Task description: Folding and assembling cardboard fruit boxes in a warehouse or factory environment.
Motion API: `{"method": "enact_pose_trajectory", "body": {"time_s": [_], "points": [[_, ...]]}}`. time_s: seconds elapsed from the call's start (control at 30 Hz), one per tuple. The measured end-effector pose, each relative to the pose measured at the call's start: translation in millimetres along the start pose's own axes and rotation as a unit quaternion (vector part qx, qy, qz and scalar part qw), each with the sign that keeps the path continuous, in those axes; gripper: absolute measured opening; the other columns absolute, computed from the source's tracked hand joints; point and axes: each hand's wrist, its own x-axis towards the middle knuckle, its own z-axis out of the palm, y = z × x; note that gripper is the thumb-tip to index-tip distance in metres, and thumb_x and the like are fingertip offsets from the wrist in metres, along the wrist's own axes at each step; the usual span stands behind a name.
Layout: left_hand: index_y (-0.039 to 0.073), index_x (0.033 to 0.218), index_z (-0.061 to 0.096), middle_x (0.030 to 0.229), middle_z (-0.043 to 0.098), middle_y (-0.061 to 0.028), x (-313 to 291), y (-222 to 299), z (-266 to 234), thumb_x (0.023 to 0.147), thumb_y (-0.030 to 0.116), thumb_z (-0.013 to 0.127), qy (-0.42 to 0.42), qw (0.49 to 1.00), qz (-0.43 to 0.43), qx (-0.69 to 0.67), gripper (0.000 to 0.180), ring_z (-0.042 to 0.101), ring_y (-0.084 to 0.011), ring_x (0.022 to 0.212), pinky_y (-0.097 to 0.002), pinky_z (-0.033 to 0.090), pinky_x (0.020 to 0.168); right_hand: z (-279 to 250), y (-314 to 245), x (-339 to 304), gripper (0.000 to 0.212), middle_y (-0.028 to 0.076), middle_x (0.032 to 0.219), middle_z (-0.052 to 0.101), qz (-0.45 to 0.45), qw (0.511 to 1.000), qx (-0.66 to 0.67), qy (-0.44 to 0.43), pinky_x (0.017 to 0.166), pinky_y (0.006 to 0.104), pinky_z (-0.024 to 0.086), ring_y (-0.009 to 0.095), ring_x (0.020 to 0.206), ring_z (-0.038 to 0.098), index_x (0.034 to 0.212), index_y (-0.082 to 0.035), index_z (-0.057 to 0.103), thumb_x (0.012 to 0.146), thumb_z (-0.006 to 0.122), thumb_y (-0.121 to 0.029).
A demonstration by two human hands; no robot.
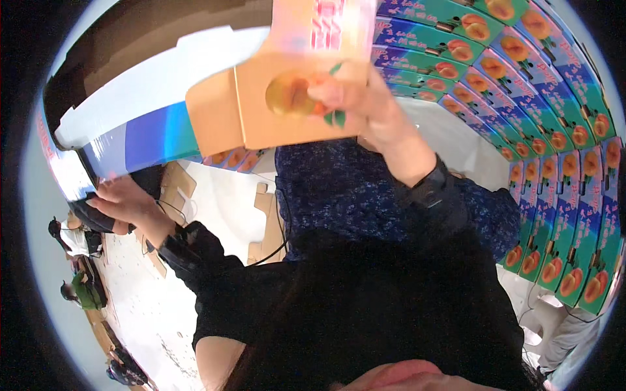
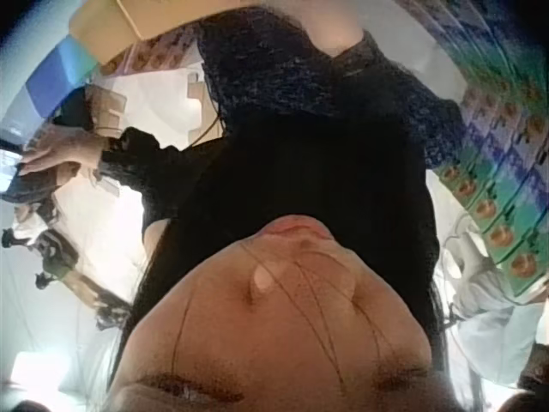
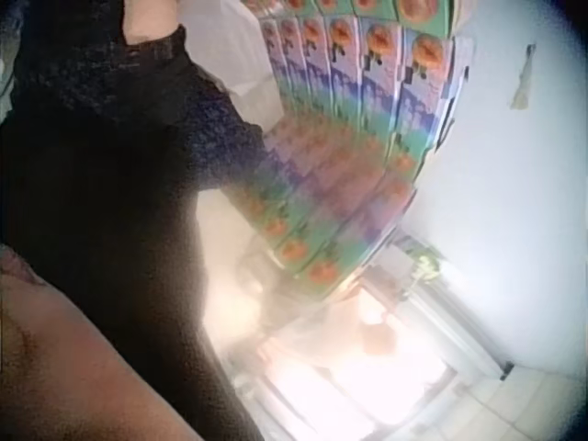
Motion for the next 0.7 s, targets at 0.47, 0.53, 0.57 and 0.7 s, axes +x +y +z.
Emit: {"method": "enact_pose_trajectory", "body": {"time_s": [0.47,0.53,0.57,0.7], "points": [[0.014,0.123,0.044,0.126,0.043,-0.0094,27.9,-46.4,-21.1,0.089,0.051,0.043,0.105,0.992,-0.022,0.072,0.050,0.043,-0.0239,0.117,-0.0384,0.038,0.094,-7.5,-23.8,145.9,0.038,0.009,0.100,0.061,0.028,0.998,0.053,0.007,0.076,0.0304,0.048,0.018,0.090,0.058,0.105,-0.001,0.056,0.086,0.046,-0.032],[0.010,0.123,0.044,0.124,0.045,-0.0104,28.7,-48.0,-27.7,0.091,0.049,0.041,0.120,0.986,-0.018,0.117,0.051,0.044,-0.0225,0.115,-0.0365,0.038,0.094,-2.4,-19.4,168.8,0.044,0.009,0.100,0.060,0.019,0.998,0.054,0.019,0.078,0.0320,0.047,0.019,0.091,0.057,0.107,-0.001,0.056,0.086,0.045,-0.038],[0.006,0.123,0.043,0.122,0.046,-0.0114,29.1,-48.7,-30.7,0.092,0.047,0.039,0.133,0.978,-0.016,0.160,0.051,0.045,-0.0211,0.113,-0.0347,0.038,0.093,-1.4,-18.2,174.4,0.044,0.009,0.100,0.060,0.019,0.998,0.055,0.015,0.078,0.0320,0.047,0.019,0.091,0.057,0.107,-0.001,0.056,0.086,0.045,-0.038],[0.001,0.116,0.051,0.112,0.054,-0.0111,30.8,-55.9,-45.8,0.091,0.047,0.044,0.061,0.972,0.041,0.222,0.053,0.051,-0.0206,0.104,-0.0337,0.040,0.089,10.3,-6.4,209.7,0.046,0.011,0.102,0.059,-0.040,0.995,0.096,0.009,0.083,0.0319,0.044,0.018,0.095,0.055,0.107,0.000,0.056,0.088,0.049,-0.041]]}}
